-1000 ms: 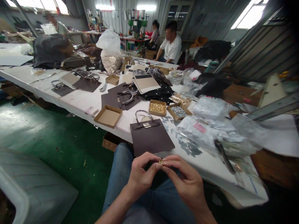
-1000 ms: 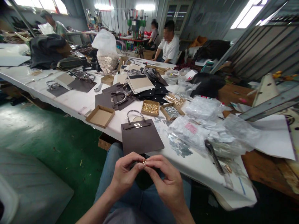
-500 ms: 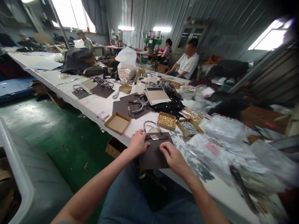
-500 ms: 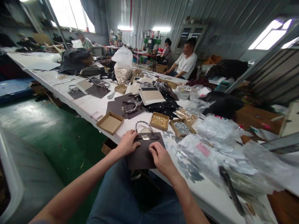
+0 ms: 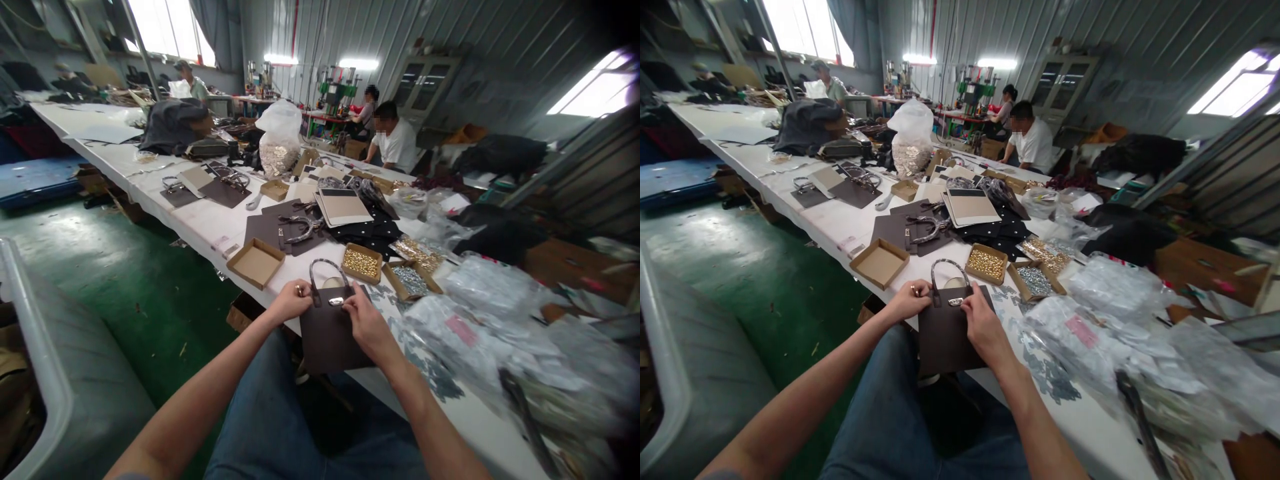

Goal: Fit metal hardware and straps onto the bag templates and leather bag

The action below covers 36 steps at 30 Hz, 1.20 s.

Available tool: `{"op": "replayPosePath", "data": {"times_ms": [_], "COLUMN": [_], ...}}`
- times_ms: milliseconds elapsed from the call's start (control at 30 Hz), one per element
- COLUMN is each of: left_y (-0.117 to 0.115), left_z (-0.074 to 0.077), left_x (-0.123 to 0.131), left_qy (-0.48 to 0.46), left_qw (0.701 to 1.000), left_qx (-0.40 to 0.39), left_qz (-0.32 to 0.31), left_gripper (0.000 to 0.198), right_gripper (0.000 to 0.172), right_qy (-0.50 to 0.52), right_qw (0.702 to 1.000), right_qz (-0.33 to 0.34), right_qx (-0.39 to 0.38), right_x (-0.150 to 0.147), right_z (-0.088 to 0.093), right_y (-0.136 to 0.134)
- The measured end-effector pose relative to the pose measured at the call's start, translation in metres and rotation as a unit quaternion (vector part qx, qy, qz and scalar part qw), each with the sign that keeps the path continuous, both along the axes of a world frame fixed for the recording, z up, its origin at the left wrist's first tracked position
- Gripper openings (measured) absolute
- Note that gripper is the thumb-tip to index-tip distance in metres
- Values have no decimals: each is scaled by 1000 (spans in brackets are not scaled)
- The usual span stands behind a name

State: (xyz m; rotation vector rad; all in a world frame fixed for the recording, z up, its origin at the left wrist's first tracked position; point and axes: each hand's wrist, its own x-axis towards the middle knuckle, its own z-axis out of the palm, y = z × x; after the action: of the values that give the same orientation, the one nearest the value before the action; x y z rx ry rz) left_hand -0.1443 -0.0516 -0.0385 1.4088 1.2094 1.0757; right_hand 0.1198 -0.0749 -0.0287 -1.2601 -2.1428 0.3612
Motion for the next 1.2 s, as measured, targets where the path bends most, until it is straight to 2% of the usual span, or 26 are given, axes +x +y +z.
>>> {"op": "replayPosePath", "data": {"times_ms": [67, 133, 200, 300, 400, 500, 600, 667, 733, 833, 933, 1000, 1067, 1200], "left_y": [-1, -2, -2, -3, -7, -13, -17, -18, -19, -22, -27, -30, -30, -29], "left_z": [0, -3, -8, -18, -27, -30, -27, -24, -22, -19, -13, -10, -7, -6], "left_x": [-4, -7, -8, -4, 6, 16, 21, 23, 25, 30, 35, 36, 35, 29], "left_qy": [-50, -112, -174, -209, -214, -205, -212, -206, -197, -205, -219, -228, -245, -315], "left_qw": [998, 992, 981, 965, 959, 962, 960, 960, 962, 963, 961, 960, 956, 927], "left_qx": [-29, -44, -63, -107, -132, -124, -135, -140, -134, -125, -135, -137, -136, -162], "left_qz": [1, 24, 63, 119, 134, 133, 126, 131, 136, 123, 100, 88, 88, 124], "left_gripper": [26, 18, 16, 24, 28, 32, 52, 62, 60, 46, 41, 43, 48, 52], "right_gripper": [37, 31, 23, 25, 29, 32, 30, 32, 38, 50, 45, 36, 30, 33], "right_qy": [56, 63, 5, -120, -192, -202, -131, -48, 50, 179, 219, 197, 176, 224], "right_qw": [998, 997, 999, 991, 976, 972, 987, 997, 998, 972, 946, 946, 955, 968], "right_qz": [-34, -35, -8, 59, 93, 114, 95, 48, -20, -140, -209, -209, -187, -115], "right_qx": [4, 25, 37, 24, 30, 28, 18, 22, 30, 57, 118, 151, 145, 3], "right_x": [0, 1, 4, 6, 3, 0, -1, -3, -7, -14, -15, -11, -2, 20], "right_z": [4, 4, 2, -5, -7, -9, -16, -21, -25, -23, -12, -4, -1, -5], "right_y": [-2, -10, -20, -32, -34, -26, -19, -16, -14, -6, 3, 7, 9, 10]}}
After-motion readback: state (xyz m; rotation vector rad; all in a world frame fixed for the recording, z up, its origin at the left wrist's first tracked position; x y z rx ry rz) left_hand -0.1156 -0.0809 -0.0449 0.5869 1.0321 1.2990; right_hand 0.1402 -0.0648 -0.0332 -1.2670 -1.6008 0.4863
